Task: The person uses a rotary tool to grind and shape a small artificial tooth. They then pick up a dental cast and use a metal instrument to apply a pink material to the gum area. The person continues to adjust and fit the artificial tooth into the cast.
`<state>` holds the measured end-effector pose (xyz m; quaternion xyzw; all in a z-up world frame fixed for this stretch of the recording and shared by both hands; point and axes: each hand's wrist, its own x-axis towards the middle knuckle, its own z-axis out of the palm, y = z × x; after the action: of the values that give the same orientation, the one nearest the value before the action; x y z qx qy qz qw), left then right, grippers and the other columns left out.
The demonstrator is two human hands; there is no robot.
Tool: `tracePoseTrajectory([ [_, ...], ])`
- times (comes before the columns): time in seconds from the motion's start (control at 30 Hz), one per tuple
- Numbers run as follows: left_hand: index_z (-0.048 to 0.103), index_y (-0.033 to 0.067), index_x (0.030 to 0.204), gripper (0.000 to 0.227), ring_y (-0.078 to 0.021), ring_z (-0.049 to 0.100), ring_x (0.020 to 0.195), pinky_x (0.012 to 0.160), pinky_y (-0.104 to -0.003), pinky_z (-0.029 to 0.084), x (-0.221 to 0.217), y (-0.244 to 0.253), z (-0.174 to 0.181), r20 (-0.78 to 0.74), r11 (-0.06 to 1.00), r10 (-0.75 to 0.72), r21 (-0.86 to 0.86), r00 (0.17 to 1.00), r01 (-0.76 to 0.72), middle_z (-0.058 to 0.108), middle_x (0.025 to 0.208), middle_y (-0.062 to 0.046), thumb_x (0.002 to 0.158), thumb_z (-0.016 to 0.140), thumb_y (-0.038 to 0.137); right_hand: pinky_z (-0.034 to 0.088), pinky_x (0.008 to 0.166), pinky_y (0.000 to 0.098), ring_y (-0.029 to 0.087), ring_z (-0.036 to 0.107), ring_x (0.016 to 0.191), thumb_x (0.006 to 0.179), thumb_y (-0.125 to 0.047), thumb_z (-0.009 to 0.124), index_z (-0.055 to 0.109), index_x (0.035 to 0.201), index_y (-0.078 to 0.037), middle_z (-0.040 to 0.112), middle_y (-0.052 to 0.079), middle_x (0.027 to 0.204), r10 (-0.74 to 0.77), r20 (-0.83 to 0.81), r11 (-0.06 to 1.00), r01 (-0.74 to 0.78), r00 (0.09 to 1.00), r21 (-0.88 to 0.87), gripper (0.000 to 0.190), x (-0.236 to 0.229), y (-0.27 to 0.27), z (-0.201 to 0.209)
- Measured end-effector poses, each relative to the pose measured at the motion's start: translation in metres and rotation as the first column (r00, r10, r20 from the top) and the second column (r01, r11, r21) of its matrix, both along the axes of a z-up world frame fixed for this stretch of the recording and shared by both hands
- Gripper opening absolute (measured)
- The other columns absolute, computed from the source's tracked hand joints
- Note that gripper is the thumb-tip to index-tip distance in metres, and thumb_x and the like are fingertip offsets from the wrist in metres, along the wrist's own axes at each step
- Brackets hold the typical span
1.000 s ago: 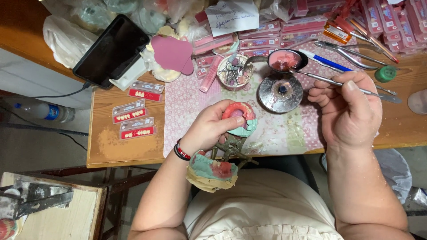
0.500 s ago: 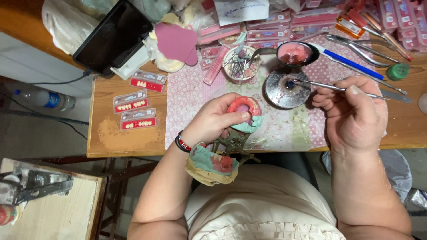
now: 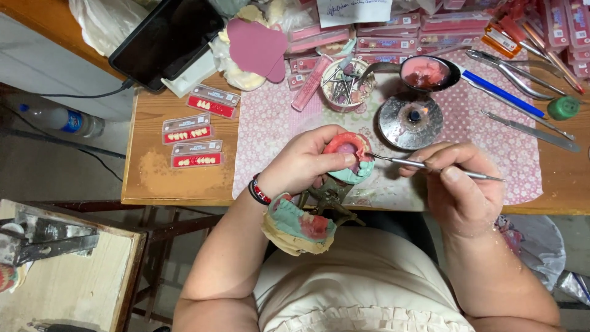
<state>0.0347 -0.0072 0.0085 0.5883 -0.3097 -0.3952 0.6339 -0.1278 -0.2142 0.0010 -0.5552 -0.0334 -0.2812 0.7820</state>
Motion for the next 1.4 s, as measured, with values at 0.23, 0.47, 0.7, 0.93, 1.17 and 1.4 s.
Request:
tracePoseTrajectory([
  [0.23, 0.069, 0.0085, 0.11, 0.024, -0.0052, 0.056, 0.082, 0.071, -0.021, 0.045, -0.001, 0.001, -0.002, 0.01, 0.999, 0.011, 0.048, 1.0, -0.011, 0.066, 0.094, 0.004, 0.093, 0.075, 0.023, 0.066, 0.084, 0.0473, 0.034, 0.073, 0.086, 0.1, -0.017, 0.058, 0.063, 0.103, -0.002, 0.068, 0.023, 0.103, 0.045, -0.012, 0.998, -0.046, 0.999, -0.046, 0.016, -0.003, -0.001, 0.004],
  [0.47, 0.068, 0.0079, 0.111, 0.022, -0.0066, 0.059, 0.086, 0.076, -0.021, 0.047, 0.0, 0.001, -0.002, 0.004, 1.0, -0.002, 0.003, 1.0, 0.002, 0.067, 0.097, 0.002, 0.095, 0.074, 0.022, 0.064, 0.081, 0.0467, 0.035, 0.072, 0.083, 0.097, -0.015, 0.06, 0.063, 0.1, -0.001, 0.068, 0.024, 0.098, 0.058, -0.004, 0.997, -0.057, 0.998, 0.044, 0.014, -0.003, -0.005, 0.0],
  [0.7, 0.067, 0.0056, 0.113, 0.023, -0.0126, 0.065, 0.095, 0.088, -0.026, 0.053, -0.001, 0.001, 0.002, -0.004, 0.997, -0.028, -0.071, 1.0, 0.028, 0.072, 0.108, -0.004, 0.097, 0.072, 0.021, 0.066, 0.078, 0.045, 0.033, 0.073, 0.08, 0.096, -0.014, 0.062, 0.065, 0.099, -0.001, 0.069, 0.025, 0.096, 0.045, 0.004, 0.995, -0.045, 0.999, 0.088, 0.013, -0.001, -0.008, 0.005],
  [0.93, 0.066, 0.0106, 0.112, 0.025, -0.0043, 0.045, 0.057, 0.039, -0.021, 0.041, -0.006, 0.001, 0.022, -0.044, 0.976, 0.03, 0.215, 0.999, -0.02, 0.06, 0.083, 0.002, 0.092, 0.071, 0.026, 0.069, 0.078, 0.0372, 0.03, 0.074, 0.09, 0.104, -0.02, 0.063, 0.06, 0.112, -0.002, 0.064, 0.014, 0.106, -0.308, -0.115, 0.951, 0.308, 0.944, -0.021, 0.02, 0.006, -0.055, 0.023],
  [1.17, 0.064, 0.0107, 0.113, 0.027, -0.0052, 0.051, 0.059, 0.04, -0.021, 0.042, -0.006, 0.001, 0.015, -0.056, 0.981, 0.05, 0.192, 0.997, -0.038, 0.066, 0.087, 0.001, 0.092, 0.072, 0.026, 0.062, 0.076, 0.0311, 0.025, 0.069, 0.08, 0.103, -0.017, 0.06, 0.06, 0.108, 0.0, 0.066, 0.019, 0.107, -0.321, -0.173, 0.945, 0.303, 0.931, -0.121, 0.018, 0.001, -0.061, 0.03],
  [1.4, 0.064, 0.0096, 0.123, 0.031, -0.0061, 0.058, 0.076, 0.045, -0.02, 0.047, -0.008, 0.005, 0.009, 0.035, 0.986, 0.112, 0.117, 0.993, -0.116, 0.067, 0.096, 0.001, 0.094, 0.07, 0.02, 0.06, 0.082, 0.0353, 0.028, 0.07, 0.091, 0.061, 0.013, 0.066, 0.044, 0.152, 0.009, 0.051, 0.016, 0.14, 0.098, -0.265, 0.979, -0.14, 0.959, -0.147, 0.094, -0.042, -0.11, 0.022],
])
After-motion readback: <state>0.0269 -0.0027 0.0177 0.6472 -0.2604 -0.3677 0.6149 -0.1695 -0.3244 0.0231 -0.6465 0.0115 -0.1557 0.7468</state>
